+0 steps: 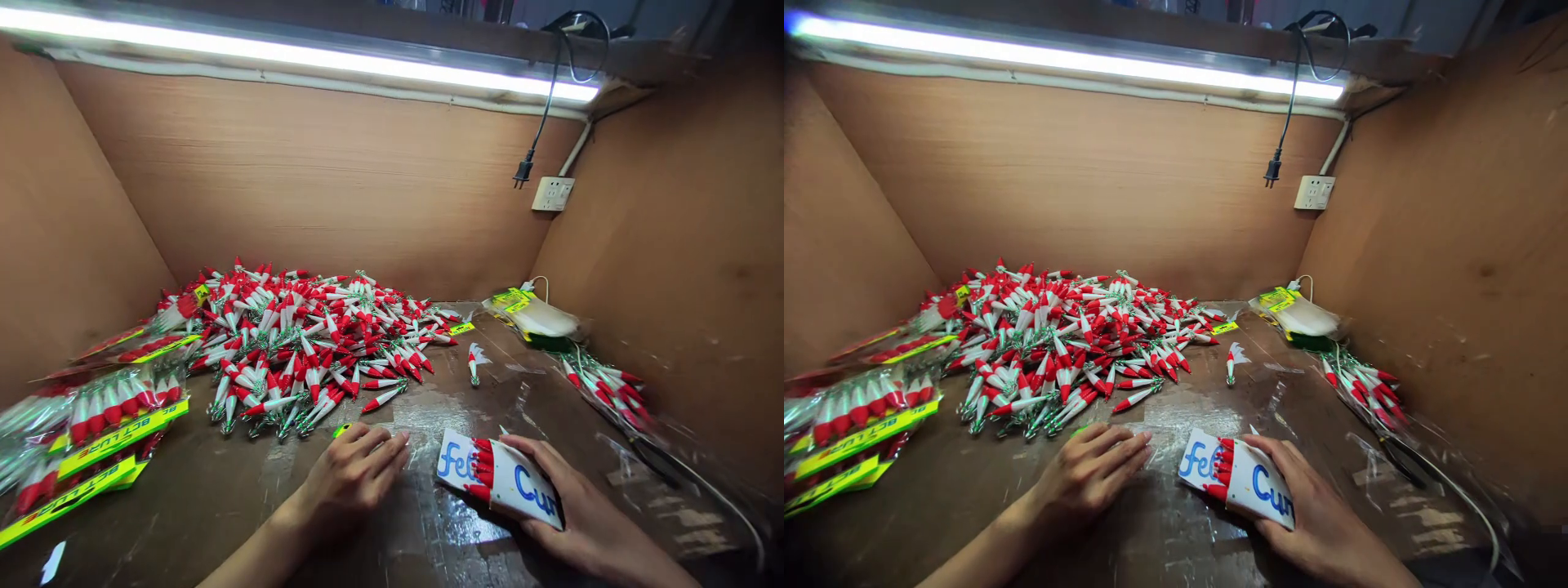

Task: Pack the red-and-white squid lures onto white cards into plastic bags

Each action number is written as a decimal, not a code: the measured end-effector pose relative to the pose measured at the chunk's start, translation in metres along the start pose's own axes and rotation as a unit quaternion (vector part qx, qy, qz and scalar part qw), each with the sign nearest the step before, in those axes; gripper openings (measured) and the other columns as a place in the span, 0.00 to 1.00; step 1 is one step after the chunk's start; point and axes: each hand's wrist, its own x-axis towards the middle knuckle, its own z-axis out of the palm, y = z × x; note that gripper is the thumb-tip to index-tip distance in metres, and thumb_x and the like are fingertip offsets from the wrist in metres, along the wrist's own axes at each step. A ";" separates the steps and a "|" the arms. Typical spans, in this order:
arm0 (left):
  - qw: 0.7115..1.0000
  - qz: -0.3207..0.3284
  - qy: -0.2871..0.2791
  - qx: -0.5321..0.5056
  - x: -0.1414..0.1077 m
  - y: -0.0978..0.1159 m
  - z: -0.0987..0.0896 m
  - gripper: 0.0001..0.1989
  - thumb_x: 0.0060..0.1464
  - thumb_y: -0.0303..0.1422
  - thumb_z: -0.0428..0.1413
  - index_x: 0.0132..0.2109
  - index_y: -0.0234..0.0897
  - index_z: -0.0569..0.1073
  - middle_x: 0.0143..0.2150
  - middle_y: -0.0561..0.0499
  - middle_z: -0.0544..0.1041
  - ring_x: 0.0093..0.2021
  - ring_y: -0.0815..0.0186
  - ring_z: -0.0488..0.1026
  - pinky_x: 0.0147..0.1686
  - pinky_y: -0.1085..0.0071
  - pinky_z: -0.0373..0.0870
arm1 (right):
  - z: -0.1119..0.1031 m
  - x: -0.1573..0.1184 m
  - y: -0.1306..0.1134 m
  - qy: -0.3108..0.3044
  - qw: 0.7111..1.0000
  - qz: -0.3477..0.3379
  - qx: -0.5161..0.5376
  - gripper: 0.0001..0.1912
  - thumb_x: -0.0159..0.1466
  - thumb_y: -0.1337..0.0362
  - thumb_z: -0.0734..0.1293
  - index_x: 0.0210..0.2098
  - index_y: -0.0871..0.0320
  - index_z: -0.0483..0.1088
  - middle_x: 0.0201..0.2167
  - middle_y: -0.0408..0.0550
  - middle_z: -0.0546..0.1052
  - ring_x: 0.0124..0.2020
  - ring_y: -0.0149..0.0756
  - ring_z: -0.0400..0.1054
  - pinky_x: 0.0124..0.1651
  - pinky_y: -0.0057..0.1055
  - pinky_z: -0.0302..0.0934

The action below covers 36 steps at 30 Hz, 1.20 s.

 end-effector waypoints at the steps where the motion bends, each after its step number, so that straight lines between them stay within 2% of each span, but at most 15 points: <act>1: 1.000 0.011 0.007 0.012 0.000 0.000 0.003 0.12 0.65 0.22 0.54 0.52 0.35 0.76 0.53 0.44 0.81 0.46 0.56 0.79 0.42 0.60 0.72 | 0.000 -0.001 0.001 -0.004 1.000 -0.004 -0.001 0.38 0.57 0.64 0.69 0.67 0.51 0.59 0.65 0.53 0.67 0.63 0.51 0.64 0.64 0.43 0.60; 3: 0.999 0.014 0.012 0.027 0.000 -0.001 0.006 0.10 0.65 0.22 0.54 0.50 0.34 0.77 0.52 0.45 0.81 0.46 0.56 0.78 0.44 0.60 0.71 | -0.001 -0.003 0.002 -0.009 1.000 -0.014 -0.002 0.39 0.57 0.64 0.69 0.67 0.51 0.58 0.64 0.53 0.67 0.63 0.51 0.64 0.64 0.43 0.61; 6: 1.000 -0.008 -0.010 0.004 0.003 -0.008 0.004 0.09 0.67 0.24 0.52 0.49 0.36 0.76 0.50 0.47 0.81 0.45 0.59 0.77 0.47 0.60 0.69 | -0.002 -0.005 0.003 -0.021 0.999 -0.043 -0.001 0.38 0.59 0.65 0.68 0.67 0.50 0.57 0.63 0.53 0.67 0.62 0.50 0.65 0.63 0.42 0.62; 8: 0.998 -0.026 -0.057 -0.033 0.009 -0.016 -0.005 0.08 0.69 0.29 0.53 0.44 0.38 0.77 0.42 0.50 0.82 0.40 0.62 0.77 0.43 0.63 0.68 | -0.003 -0.005 0.002 -0.025 0.997 -0.076 -0.004 0.39 0.58 0.67 0.67 0.67 0.49 0.55 0.64 0.53 0.66 0.63 0.49 0.63 0.63 0.42 0.61; 10: 0.988 -0.053 -0.125 -0.075 0.019 -0.026 -0.018 0.12 0.68 0.36 0.54 0.36 0.38 0.76 0.33 0.52 0.80 0.34 0.63 0.75 0.36 0.68 0.65 | -0.005 -0.005 0.001 -0.022 0.994 -0.109 -0.013 0.42 0.56 0.70 0.67 0.68 0.48 0.54 0.64 0.52 0.64 0.64 0.49 0.61 0.65 0.43 0.59; 13: 0.958 -0.116 -0.209 -0.159 0.037 -0.039 -0.043 0.18 0.70 0.40 0.51 0.33 0.38 0.75 0.31 0.52 0.78 0.31 0.66 0.74 0.32 0.72 0.63 | -0.008 -0.003 0.002 -0.007 0.990 -0.136 -0.027 0.44 0.54 0.72 0.66 0.68 0.48 0.52 0.65 0.52 0.63 0.65 0.49 0.59 0.66 0.44 0.57; 15: 0.920 -0.161 -0.255 -0.248 0.047 -0.047 -0.056 0.20 0.71 0.42 0.47 0.35 0.38 0.77 0.33 0.52 0.79 0.32 0.67 0.75 0.32 0.74 0.63 | -0.009 -0.001 0.002 0.006 0.990 -0.140 -0.033 0.44 0.54 0.72 0.66 0.69 0.48 0.52 0.65 0.52 0.63 0.65 0.49 0.60 0.66 0.43 0.58; 17: 0.857 -0.209 -0.305 -0.359 0.055 -0.055 -0.061 0.24 0.72 0.45 0.44 0.36 0.37 0.77 0.32 0.51 0.79 0.29 0.68 0.74 0.29 0.75 0.65 | -0.011 0.001 0.003 0.020 0.990 -0.137 -0.036 0.44 0.55 0.71 0.66 0.69 0.48 0.52 0.65 0.52 0.64 0.65 0.50 0.60 0.65 0.44 0.60; 20: 0.763 -0.256 -0.346 -0.483 0.058 -0.065 -0.055 0.28 0.70 0.50 0.43 0.37 0.36 0.78 0.29 0.50 0.77 0.25 0.68 0.71 0.26 0.76 0.66 | -0.011 0.004 0.003 0.037 0.991 -0.122 -0.029 0.43 0.56 0.69 0.67 0.69 0.49 0.53 0.64 0.53 0.65 0.63 0.51 0.63 0.63 0.44 0.62; 22: 0.735 -0.260 -0.351 -0.518 0.056 -0.070 -0.043 0.29 0.68 0.53 0.44 0.36 0.35 0.78 0.27 0.51 0.76 0.24 0.68 0.69 0.26 0.75 0.66 | -0.010 0.006 0.004 0.051 0.993 -0.108 -0.023 0.41 0.57 0.67 0.67 0.68 0.49 0.54 0.63 0.53 0.65 0.62 0.51 0.64 0.62 0.44 0.63; 26: 0.727 -0.292 -0.361 -0.506 0.044 -0.071 -0.015 0.30 0.62 0.58 0.49 0.32 0.36 0.74 0.22 0.54 0.69 0.22 0.68 0.67 0.21 0.75 0.62 | -0.008 0.008 0.008 0.067 0.994 -0.082 -0.014 0.39 0.59 0.65 0.67 0.68 0.48 0.54 0.63 0.52 0.66 0.60 0.49 0.66 0.61 0.43 0.64; 29: 0.729 -0.318 -0.377 -0.475 0.035 -0.067 0.002 0.28 0.62 0.58 0.49 0.35 0.36 0.75 0.22 0.54 0.70 0.20 0.67 0.67 0.19 0.75 0.61 | -0.006 0.008 0.008 0.047 0.997 -0.067 0.001 0.38 0.59 0.64 0.68 0.67 0.48 0.54 0.62 0.53 0.66 0.59 0.49 0.66 0.60 0.43 0.65; 33: 0.751 -0.315 -0.366 -0.450 0.028 -0.063 0.014 0.22 0.62 0.51 0.52 0.36 0.37 0.75 0.26 0.53 0.74 0.22 0.67 0.69 0.20 0.74 0.60 | -0.002 0.010 0.003 0.017 0.997 -0.080 0.002 0.37 0.59 0.64 0.69 0.66 0.49 0.56 0.62 0.54 0.66 0.60 0.49 0.65 0.61 0.44 0.64; 36: 0.799 -0.298 -0.350 -0.388 0.027 -0.064 0.017 0.19 0.63 0.48 0.52 0.35 0.37 0.75 0.25 0.54 0.74 0.23 0.67 0.68 0.21 0.73 0.57 | 0.002 0.016 -0.003 -0.007 0.994 -0.113 0.002 0.37 0.59 0.66 0.68 0.65 0.49 0.57 0.63 0.53 0.65 0.62 0.49 0.63 0.64 0.44 0.61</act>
